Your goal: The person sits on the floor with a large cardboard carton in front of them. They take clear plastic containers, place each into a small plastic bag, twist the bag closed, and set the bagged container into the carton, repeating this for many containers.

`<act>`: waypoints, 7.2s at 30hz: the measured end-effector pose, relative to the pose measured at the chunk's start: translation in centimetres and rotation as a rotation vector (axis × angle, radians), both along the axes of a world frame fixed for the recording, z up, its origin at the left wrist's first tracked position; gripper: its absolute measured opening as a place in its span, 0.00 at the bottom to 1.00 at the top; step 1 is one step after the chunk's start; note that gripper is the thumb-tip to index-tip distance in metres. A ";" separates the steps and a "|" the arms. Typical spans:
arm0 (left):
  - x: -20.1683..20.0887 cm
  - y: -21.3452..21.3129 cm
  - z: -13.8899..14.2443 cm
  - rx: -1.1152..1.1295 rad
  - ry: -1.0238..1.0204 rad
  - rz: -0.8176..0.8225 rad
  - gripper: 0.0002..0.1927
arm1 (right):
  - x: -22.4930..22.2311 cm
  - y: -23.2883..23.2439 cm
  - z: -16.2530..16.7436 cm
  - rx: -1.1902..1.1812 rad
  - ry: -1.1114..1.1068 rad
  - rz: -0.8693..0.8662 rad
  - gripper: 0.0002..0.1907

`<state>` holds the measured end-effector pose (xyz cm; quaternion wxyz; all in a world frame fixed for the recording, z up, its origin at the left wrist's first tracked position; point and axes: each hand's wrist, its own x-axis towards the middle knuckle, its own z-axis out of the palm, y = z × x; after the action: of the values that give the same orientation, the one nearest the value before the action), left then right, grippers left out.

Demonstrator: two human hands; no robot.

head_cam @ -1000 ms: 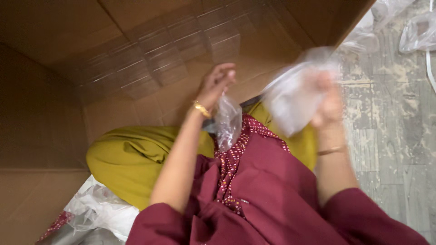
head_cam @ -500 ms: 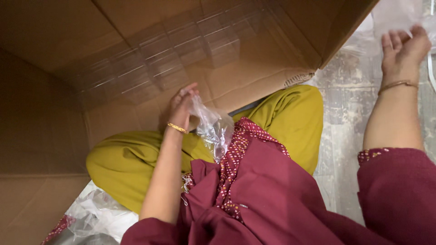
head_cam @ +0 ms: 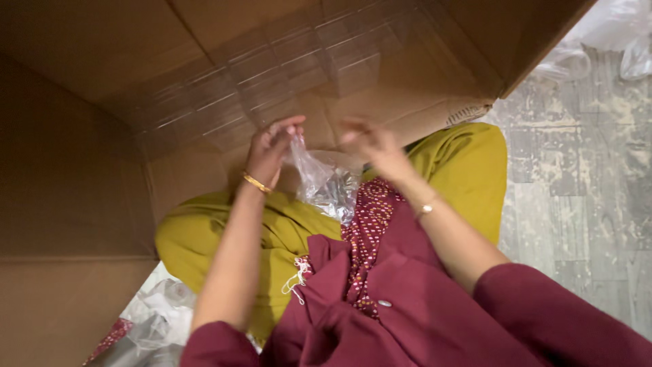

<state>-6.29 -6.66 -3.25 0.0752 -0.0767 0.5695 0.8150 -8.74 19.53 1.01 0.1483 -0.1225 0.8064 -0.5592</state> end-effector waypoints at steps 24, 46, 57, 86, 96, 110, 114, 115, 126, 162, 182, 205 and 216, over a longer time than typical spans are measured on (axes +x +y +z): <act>-0.3 -0.1 -4.1 0.070 -0.029 0.090 0.17 | -3.2 -7.6 -4.0 -0.508 -0.468 0.024 0.06; -3.5 -2.9 -6.8 -1.129 0.114 0.634 0.07 | -12.0 -12.0 -8.4 0.056 0.423 0.084 0.11; -3.3 0.7 -7.9 -0.138 -0.198 0.085 0.08 | -6.9 -0.1 -8.3 0.056 -0.149 0.001 0.16; 0.6 5.1 -4.5 -1.409 -0.124 -0.420 0.47 | -0.9 28.2 1.9 -0.377 0.272 -0.853 0.17; -1.4 6.9 -3.1 -1.436 -0.397 -0.712 0.54 | -9.8 35.4 -10.0 -0.127 0.005 -1.497 0.20; -2.6 6.7 -2.1 -1.385 -0.442 -0.765 0.52 | -27.6 35.8 -2.5 -0.914 -0.016 -0.509 0.27; -3.0 1.2 -4.0 -1.369 -0.200 -0.457 0.46 | -20.6 32.7 -1.4 -0.628 0.204 -0.951 0.22; -3.2 -0.6 -4.7 -1.373 -0.107 -0.321 0.45 | -18.1 30.7 -2.1 -0.489 0.346 -1.003 0.22; -2.4 -10.1 -8.2 -1.416 -0.296 0.319 0.48 | -13.9 5.5 -10.9 0.567 0.953 -0.051 0.47; -15.6 -15.3 1.0 -1.686 -0.444 -0.523 0.54 | -7.6 -0.9 -9.5 0.474 0.621 0.067 0.23; -14.4 -14.9 15.2 -1.810 -0.054 -0.430 0.63 | -7.3 0.0 -9.3 0.371 0.553 0.016 0.18; -2.8 1.1 4.5 -1.540 -0.104 -0.515 0.61 | -4.9 2.7 -10.4 0.318 0.431 0.065 0.18; -2.5 -5.6 -4.3 -0.667 -0.085 0.175 0.57 | -25.2 7.1 0.0 0.592 0.491 -0.097 0.22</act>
<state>-8.78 -12.27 -7.50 -0.0004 -0.1796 0.7921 0.5834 -33.94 26.62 1.04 -0.0471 -0.1663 0.9493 -0.2625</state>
